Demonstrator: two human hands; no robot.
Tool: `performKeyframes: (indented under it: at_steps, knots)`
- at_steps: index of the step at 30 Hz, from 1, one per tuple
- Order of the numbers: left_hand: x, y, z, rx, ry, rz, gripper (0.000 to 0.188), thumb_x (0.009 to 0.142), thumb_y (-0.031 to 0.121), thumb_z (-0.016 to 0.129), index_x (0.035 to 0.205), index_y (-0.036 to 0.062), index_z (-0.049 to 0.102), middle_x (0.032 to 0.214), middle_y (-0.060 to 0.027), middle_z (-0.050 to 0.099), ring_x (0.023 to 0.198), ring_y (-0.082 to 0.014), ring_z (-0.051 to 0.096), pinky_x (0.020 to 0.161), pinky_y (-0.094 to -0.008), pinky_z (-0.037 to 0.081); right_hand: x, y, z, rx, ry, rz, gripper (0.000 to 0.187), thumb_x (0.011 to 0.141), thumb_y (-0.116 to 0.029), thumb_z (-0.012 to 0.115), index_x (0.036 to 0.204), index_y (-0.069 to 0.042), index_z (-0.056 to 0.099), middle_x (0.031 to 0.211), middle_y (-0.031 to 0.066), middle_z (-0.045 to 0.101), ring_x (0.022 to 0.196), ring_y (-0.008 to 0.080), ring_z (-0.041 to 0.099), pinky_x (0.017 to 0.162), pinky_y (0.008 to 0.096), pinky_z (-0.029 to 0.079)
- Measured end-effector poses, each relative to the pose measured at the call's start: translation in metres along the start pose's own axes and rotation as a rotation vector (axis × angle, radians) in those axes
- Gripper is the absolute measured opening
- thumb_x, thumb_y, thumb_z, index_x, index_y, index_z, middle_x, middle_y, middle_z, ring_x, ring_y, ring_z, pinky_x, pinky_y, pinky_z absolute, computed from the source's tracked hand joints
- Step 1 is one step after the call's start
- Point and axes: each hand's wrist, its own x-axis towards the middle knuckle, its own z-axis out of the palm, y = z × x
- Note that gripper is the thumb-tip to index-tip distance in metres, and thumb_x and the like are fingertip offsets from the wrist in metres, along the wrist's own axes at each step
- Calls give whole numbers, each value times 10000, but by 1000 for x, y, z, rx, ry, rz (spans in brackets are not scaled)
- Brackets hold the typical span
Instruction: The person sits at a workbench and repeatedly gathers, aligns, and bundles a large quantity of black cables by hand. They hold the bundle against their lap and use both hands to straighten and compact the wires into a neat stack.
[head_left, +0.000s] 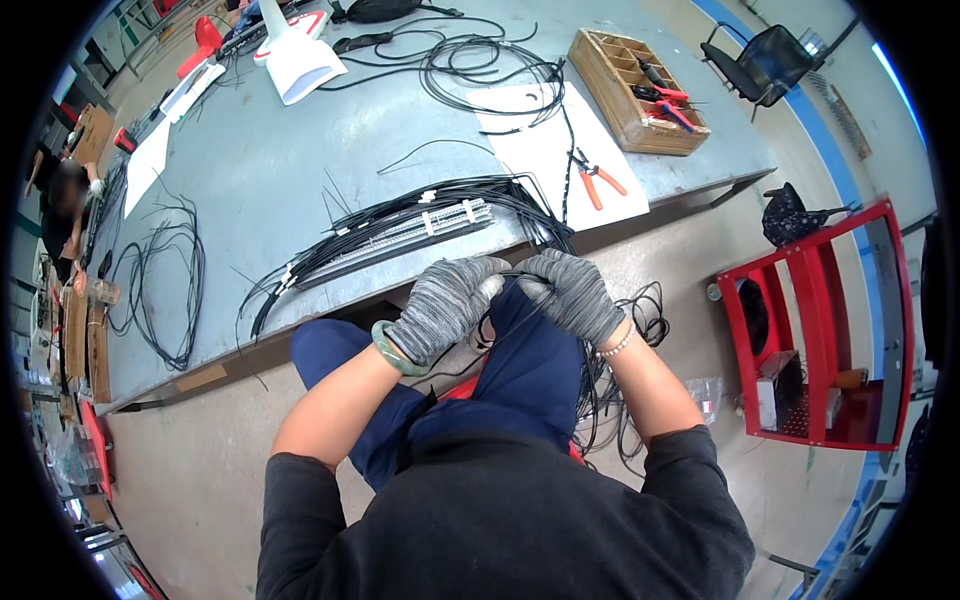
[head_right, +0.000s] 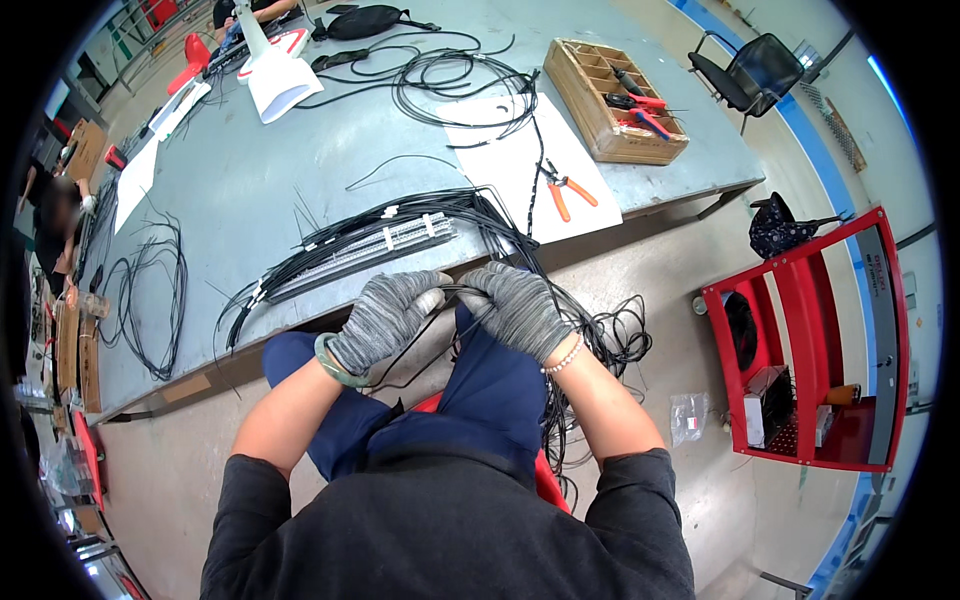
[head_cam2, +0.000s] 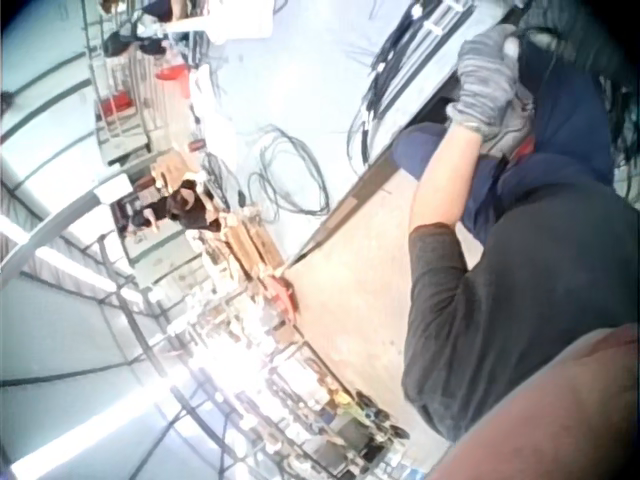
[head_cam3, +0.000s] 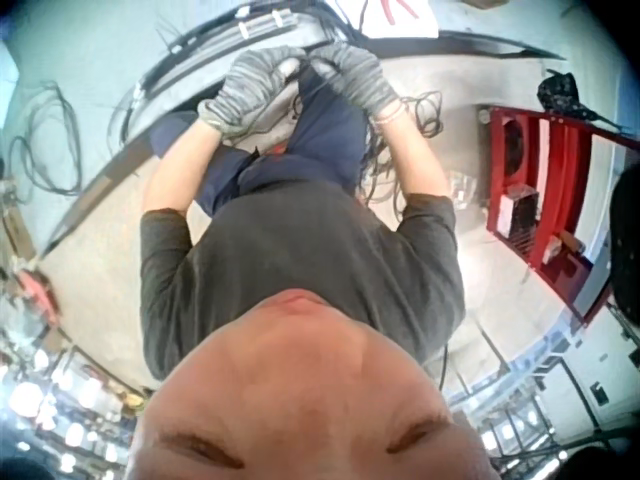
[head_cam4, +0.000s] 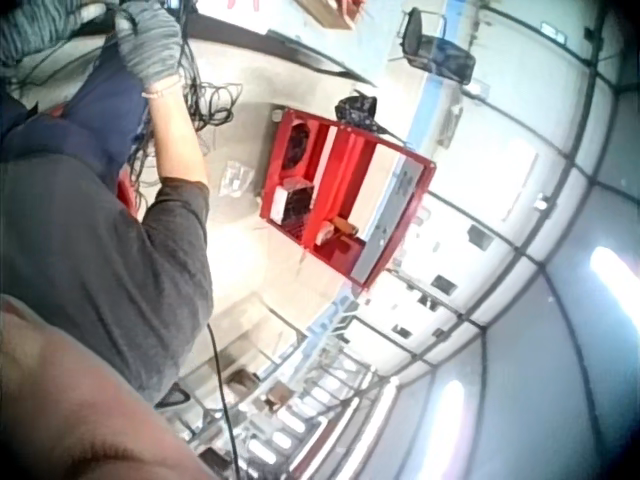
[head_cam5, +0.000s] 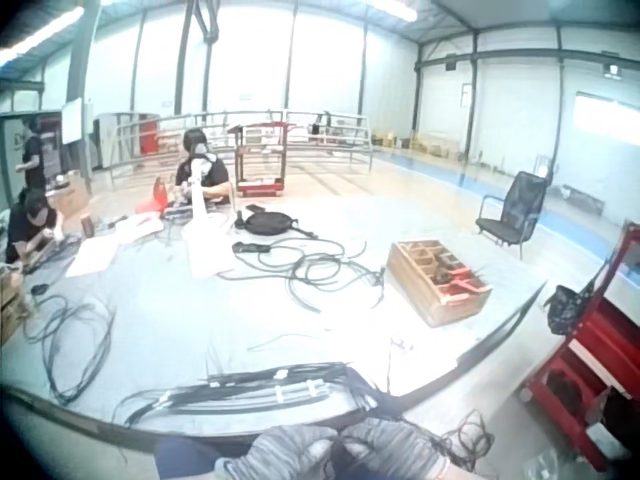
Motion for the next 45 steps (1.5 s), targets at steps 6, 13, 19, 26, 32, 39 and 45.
performKeyframes:
  at_steps: [6,13,19,26,32,39,45]
  knots:
    - [-6,-3,12,-112,43,-82,216,908,115,540,1070,26,649,914,-180,679,870,-296,665,773,-354,511,1,-10,7,-34,90,-30,168,835,-204,596,910,-75,672,834,133,642,736,300,630,663,393,511]
    - [-24,8,18,9,151,31,251,902,116,539,1110,4,625,1029,-173,663,919,-328,644,814,-377,507,-8,-24,9,-150,186,-43,138,814,-181,610,867,-66,664,799,119,633,683,296,625,631,379,508]
    - [-42,12,40,4,139,-109,430,917,73,472,1343,11,462,1166,-227,601,986,-345,622,845,-366,494,-8,-24,28,-165,353,-31,123,799,-155,634,868,-57,663,764,111,636,674,281,628,597,376,510]
    - [-41,21,52,-259,126,-278,488,947,91,424,1417,-8,336,1184,-238,586,1045,-303,613,886,-343,477,1,-21,47,-217,353,63,133,840,-148,608,902,-41,656,813,129,648,729,302,635,645,383,515]
    - [-42,11,31,-1158,73,-441,501,975,200,443,1415,-10,327,1219,-184,563,1036,-214,603,861,-296,507,3,-14,39,-139,199,91,179,861,-231,571,929,-85,647,825,127,637,746,309,631,657,400,509]
    - [-35,9,24,-1120,55,-499,308,927,118,527,1214,22,471,883,-101,627,621,-100,572,513,-215,483,2,-16,34,-5,178,149,171,819,-174,609,939,-60,653,838,153,641,763,327,630,685,399,509]
    - [-33,3,24,-1291,-46,-591,218,928,173,571,1102,52,518,820,-72,616,629,-119,573,511,-214,463,2,-15,19,119,102,111,245,789,-109,623,1016,-27,661,888,158,666,776,286,652,729,348,526]
